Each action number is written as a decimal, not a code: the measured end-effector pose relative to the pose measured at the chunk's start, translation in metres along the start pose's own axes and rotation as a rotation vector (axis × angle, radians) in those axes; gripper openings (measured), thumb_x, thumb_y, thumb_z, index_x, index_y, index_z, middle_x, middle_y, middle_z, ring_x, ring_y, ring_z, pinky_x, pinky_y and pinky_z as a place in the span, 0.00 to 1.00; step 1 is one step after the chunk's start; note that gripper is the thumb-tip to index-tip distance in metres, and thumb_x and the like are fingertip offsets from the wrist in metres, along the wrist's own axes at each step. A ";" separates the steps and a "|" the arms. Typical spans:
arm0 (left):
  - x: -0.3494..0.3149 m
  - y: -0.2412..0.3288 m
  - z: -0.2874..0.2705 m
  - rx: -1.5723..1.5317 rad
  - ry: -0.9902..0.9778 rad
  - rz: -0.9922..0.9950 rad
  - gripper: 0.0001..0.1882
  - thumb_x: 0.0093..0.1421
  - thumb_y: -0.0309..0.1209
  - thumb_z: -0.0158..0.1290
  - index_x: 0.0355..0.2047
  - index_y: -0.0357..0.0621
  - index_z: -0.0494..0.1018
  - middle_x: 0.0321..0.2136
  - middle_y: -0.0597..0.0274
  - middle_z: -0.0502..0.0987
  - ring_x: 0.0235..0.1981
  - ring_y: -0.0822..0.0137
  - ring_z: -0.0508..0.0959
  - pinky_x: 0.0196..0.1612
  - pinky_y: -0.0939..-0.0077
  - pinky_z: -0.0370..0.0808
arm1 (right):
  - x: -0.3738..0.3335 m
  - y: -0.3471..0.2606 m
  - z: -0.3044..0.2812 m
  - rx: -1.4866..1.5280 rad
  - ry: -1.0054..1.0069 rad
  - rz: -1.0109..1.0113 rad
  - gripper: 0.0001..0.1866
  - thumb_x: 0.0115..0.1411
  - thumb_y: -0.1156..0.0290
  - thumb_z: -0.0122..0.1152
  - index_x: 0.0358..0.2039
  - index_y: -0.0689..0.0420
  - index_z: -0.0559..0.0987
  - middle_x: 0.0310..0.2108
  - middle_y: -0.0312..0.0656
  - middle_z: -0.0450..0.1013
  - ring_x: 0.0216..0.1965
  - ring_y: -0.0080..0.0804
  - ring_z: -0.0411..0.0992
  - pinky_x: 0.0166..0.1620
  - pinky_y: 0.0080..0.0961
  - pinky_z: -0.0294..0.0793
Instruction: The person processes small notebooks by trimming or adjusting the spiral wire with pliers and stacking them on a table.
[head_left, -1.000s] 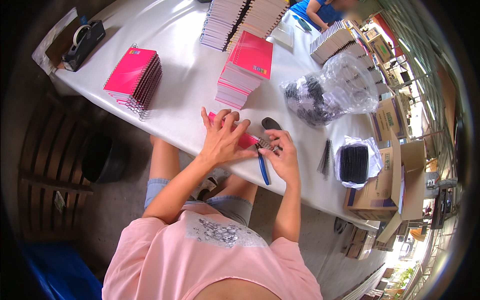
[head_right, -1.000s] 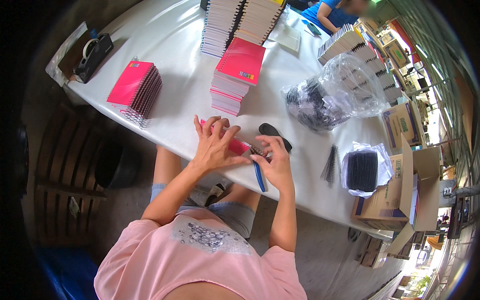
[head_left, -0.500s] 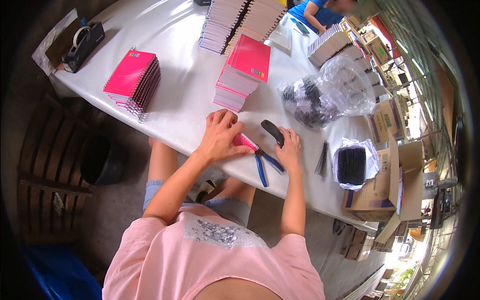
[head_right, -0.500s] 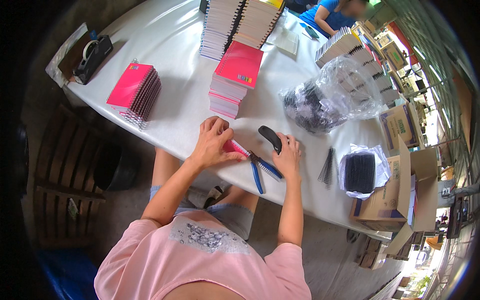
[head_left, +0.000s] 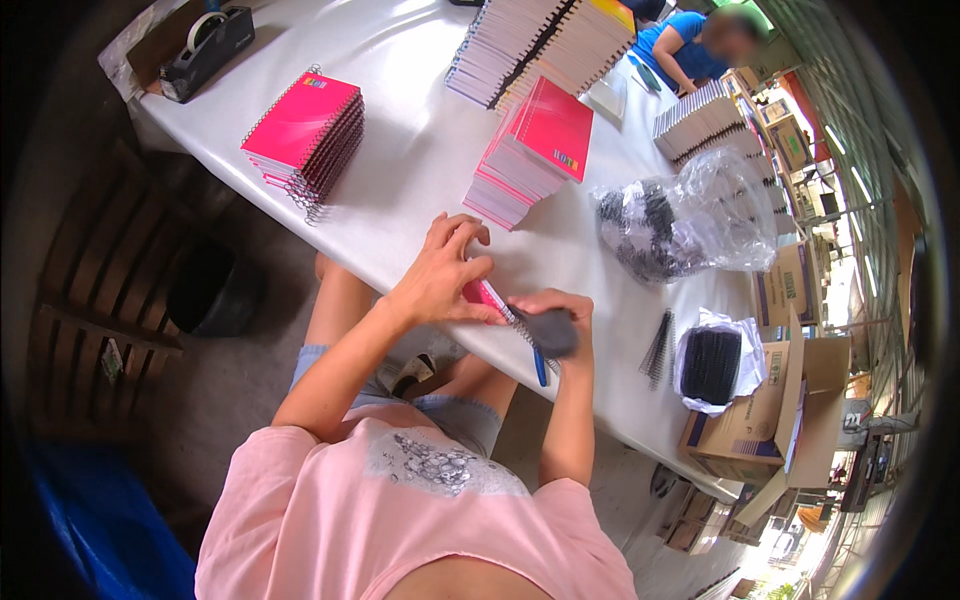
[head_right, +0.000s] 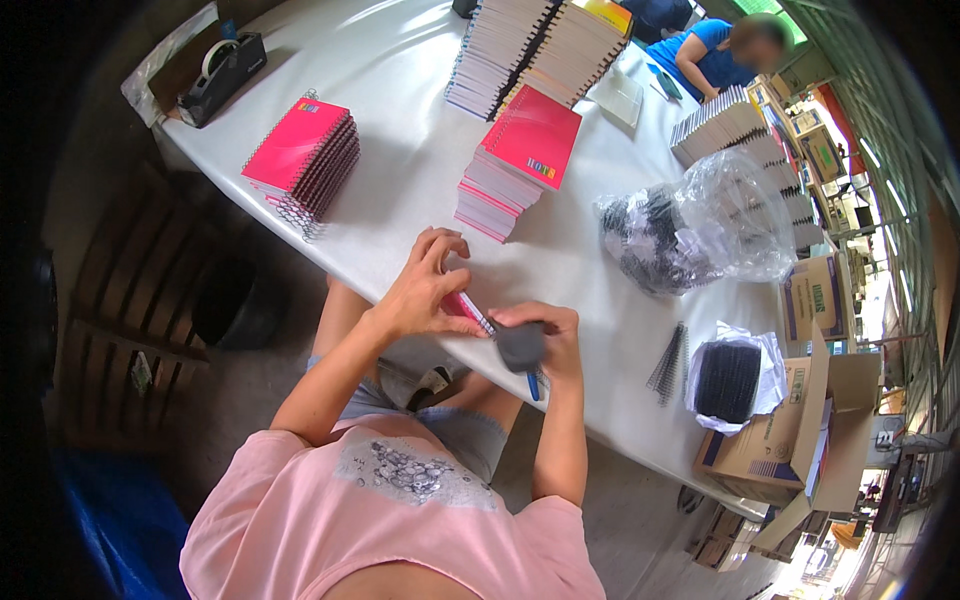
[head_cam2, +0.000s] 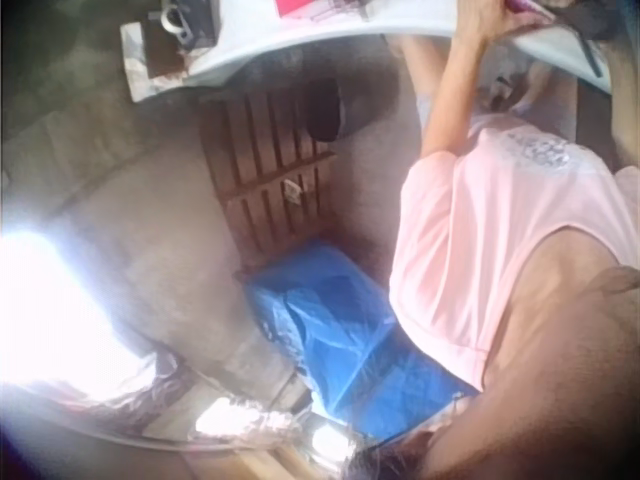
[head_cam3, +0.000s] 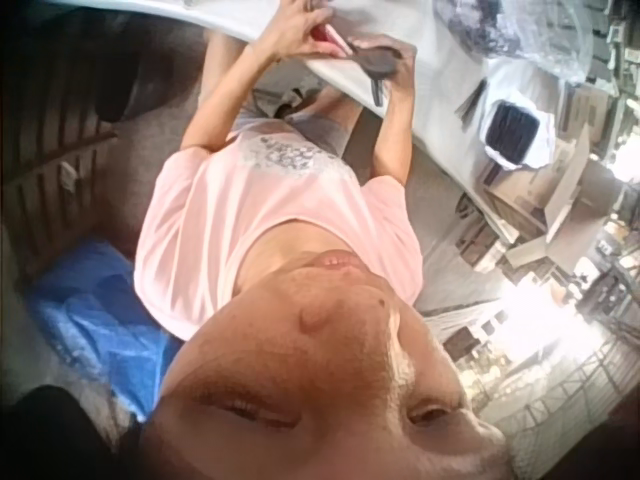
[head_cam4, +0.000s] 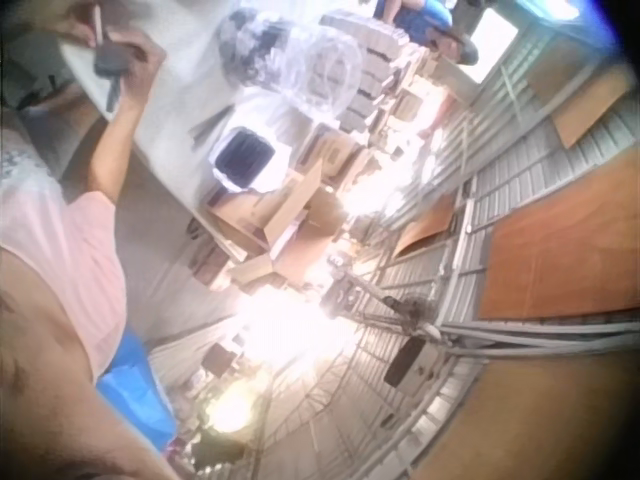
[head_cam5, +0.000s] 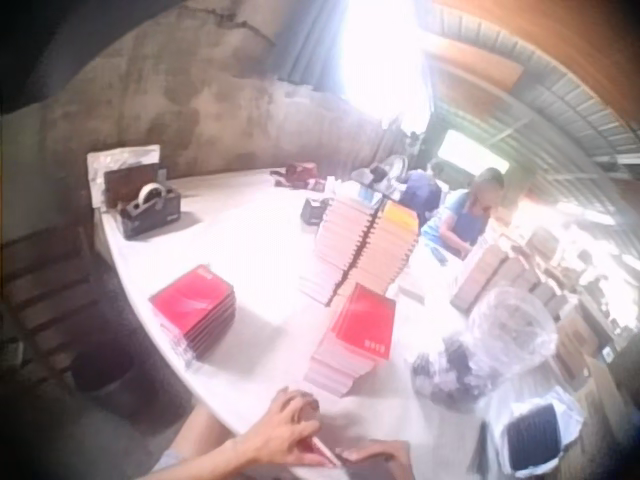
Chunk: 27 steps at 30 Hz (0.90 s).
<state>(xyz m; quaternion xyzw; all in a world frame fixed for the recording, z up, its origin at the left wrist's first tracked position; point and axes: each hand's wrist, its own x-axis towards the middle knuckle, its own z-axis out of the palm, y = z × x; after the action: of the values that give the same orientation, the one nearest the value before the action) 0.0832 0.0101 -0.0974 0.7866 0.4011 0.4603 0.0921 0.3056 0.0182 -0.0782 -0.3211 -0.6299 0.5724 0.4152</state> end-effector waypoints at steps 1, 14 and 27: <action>-0.001 -0.001 -0.003 0.002 -0.005 -0.006 0.29 0.35 0.56 0.63 0.23 0.42 0.71 0.41 0.52 0.65 0.49 0.49 0.62 0.50 0.44 0.59 | 0.003 -0.004 0.001 -0.275 -0.003 0.087 0.14 0.44 0.89 0.49 0.30 0.67 0.80 0.28 0.48 0.77 0.33 0.31 0.76 0.41 0.24 0.74; 0.007 -0.006 -0.001 -0.127 -0.016 -0.091 0.29 0.31 0.53 0.67 0.20 0.42 0.68 0.47 0.51 0.63 0.52 0.47 0.59 0.50 0.56 0.63 | 0.015 -0.016 0.017 -0.396 0.010 -0.050 0.14 0.43 0.84 0.58 0.32 0.59 0.82 0.30 0.44 0.78 0.30 0.27 0.76 0.37 0.20 0.73; -0.006 -0.036 0.015 -0.378 0.123 -0.292 0.40 0.21 0.47 0.74 0.30 0.45 0.62 0.46 0.52 0.55 0.45 0.61 0.61 0.40 0.73 0.66 | 0.025 -0.017 0.025 -0.076 0.004 -0.146 0.15 0.42 0.86 0.58 0.33 0.60 0.82 0.31 0.45 0.78 0.33 0.27 0.76 0.38 0.21 0.73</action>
<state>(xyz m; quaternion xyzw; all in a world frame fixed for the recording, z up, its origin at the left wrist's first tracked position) 0.0737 0.0332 -0.1284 0.6597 0.4221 0.5559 0.2786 0.2732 0.0262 -0.0574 -0.2910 -0.6720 0.5156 0.4449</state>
